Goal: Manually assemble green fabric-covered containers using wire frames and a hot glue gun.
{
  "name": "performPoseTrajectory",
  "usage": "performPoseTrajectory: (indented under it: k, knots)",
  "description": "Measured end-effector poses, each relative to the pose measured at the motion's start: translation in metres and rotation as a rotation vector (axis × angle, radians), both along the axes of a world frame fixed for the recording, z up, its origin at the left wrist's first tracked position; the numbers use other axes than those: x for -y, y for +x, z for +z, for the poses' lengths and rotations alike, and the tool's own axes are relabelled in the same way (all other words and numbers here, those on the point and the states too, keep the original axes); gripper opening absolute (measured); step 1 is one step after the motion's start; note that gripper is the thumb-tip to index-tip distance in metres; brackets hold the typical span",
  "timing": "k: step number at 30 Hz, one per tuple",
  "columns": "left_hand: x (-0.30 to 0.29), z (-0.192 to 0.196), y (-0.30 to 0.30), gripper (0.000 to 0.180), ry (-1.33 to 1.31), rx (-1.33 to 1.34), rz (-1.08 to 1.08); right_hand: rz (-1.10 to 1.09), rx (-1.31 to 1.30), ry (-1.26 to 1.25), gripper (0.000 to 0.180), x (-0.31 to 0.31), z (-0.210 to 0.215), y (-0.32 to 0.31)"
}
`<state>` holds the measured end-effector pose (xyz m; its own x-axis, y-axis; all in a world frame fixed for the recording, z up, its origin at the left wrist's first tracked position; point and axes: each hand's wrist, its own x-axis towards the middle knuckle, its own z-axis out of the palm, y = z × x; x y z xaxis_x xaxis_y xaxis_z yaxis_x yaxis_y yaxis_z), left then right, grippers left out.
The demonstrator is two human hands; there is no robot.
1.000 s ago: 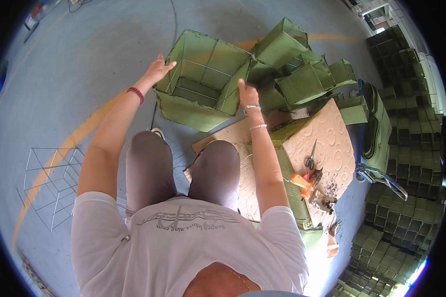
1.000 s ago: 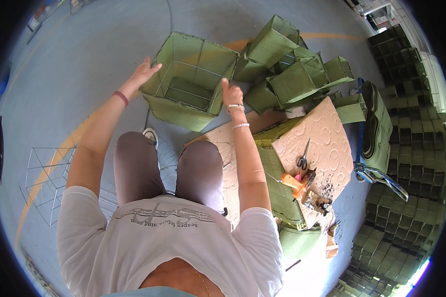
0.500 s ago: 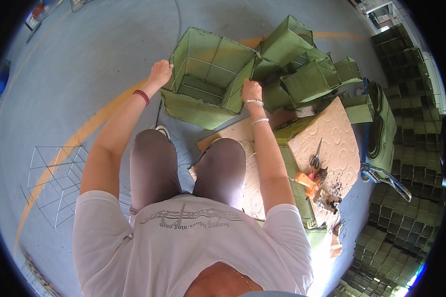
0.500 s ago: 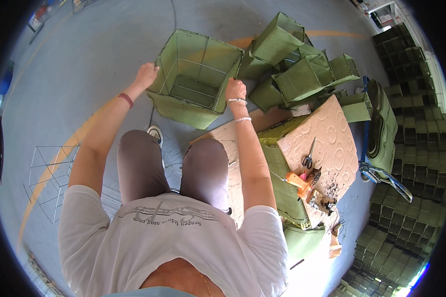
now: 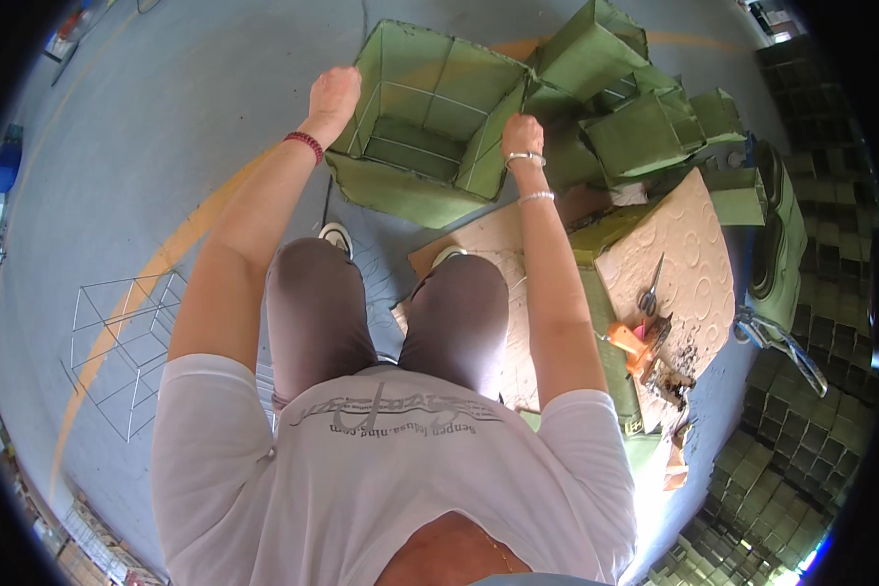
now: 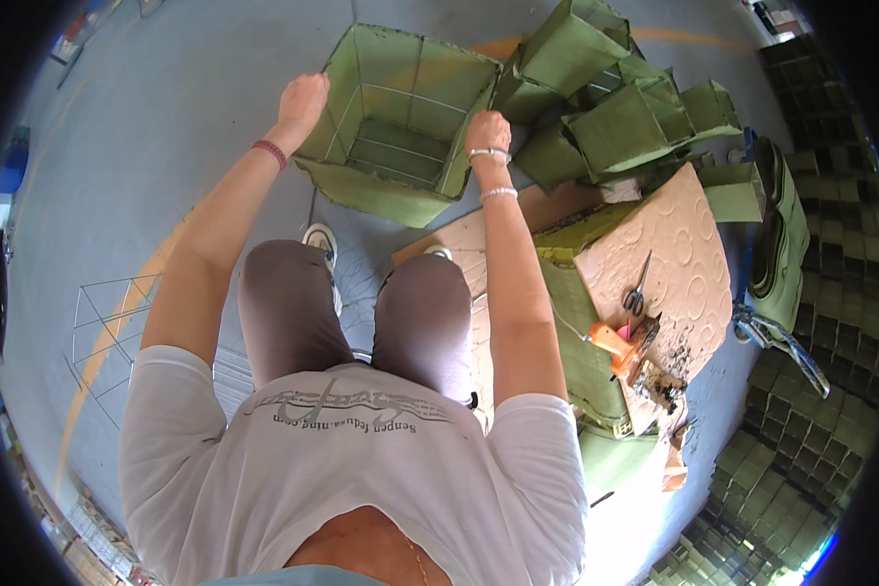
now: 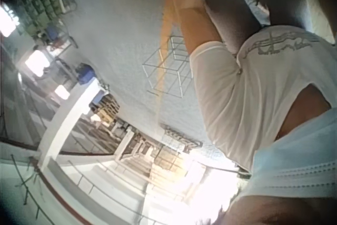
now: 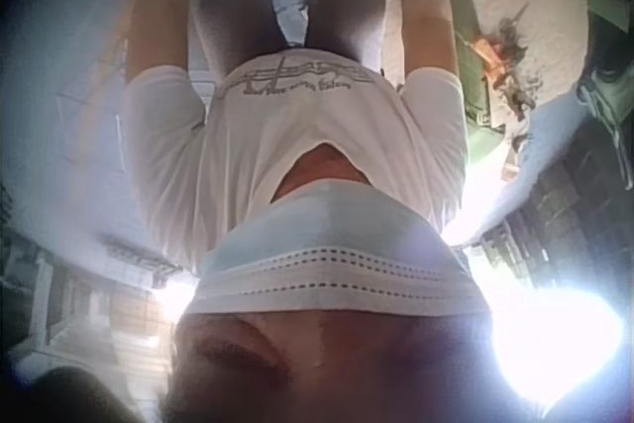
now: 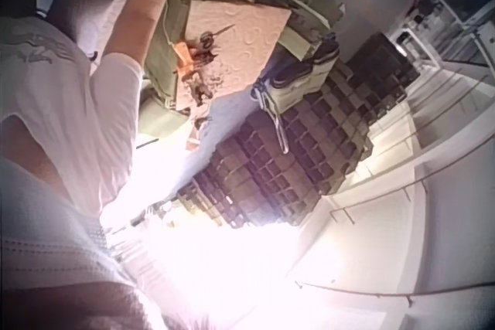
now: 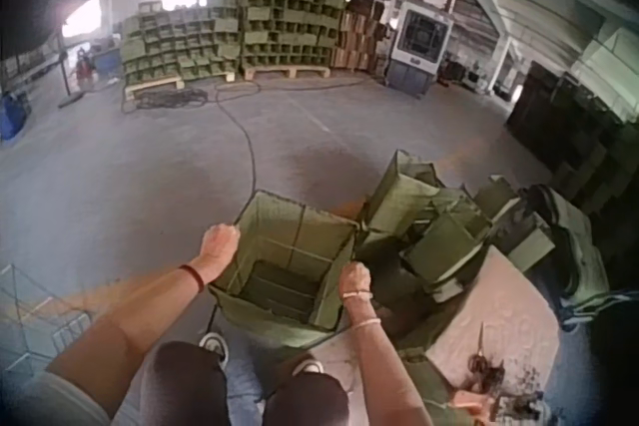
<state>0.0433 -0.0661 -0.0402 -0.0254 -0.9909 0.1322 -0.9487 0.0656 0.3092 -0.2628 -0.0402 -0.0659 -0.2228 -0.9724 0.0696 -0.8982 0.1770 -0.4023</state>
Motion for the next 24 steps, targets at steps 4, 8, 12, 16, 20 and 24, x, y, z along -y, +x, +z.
performPoseTrajectory:
  k: [4, 8, 12, 16, 20, 24]
  knots:
    - [-0.002, 0.006, 0.000, 0.035, -0.010, -0.010, 0.021, -0.141, 0.067, 0.060, 0.037, -0.005, 0.018, 0.004]
    - [-0.031, 0.016, 0.016, 0.039, -0.332, 0.172, -0.083, 0.004, -0.022, -0.224, 0.034, -0.051, 0.039, 0.016]
    - [-0.102, 0.055, -0.015, 0.041, -0.161, -0.144, -0.764, 0.719, 0.076, -0.644, 0.028, -0.114, 0.051, 0.021]
    - [-0.120, 0.027, -0.024, 0.038, -0.018, -0.217, -0.822, 0.854, 0.024, -0.547, 0.021, -0.131, 0.036, 0.045]
    - [-0.121, 0.017, -0.027, 0.027, -0.198, -0.172, -0.843, 0.757, -0.004, -0.463, 0.013, -0.131, 0.032, 0.051]
    - [-0.118, 0.020, -0.032, 0.019, -0.061, -0.120, -0.799, 0.727, -0.044, -0.358, 0.018, -0.128, 0.032, 0.047]
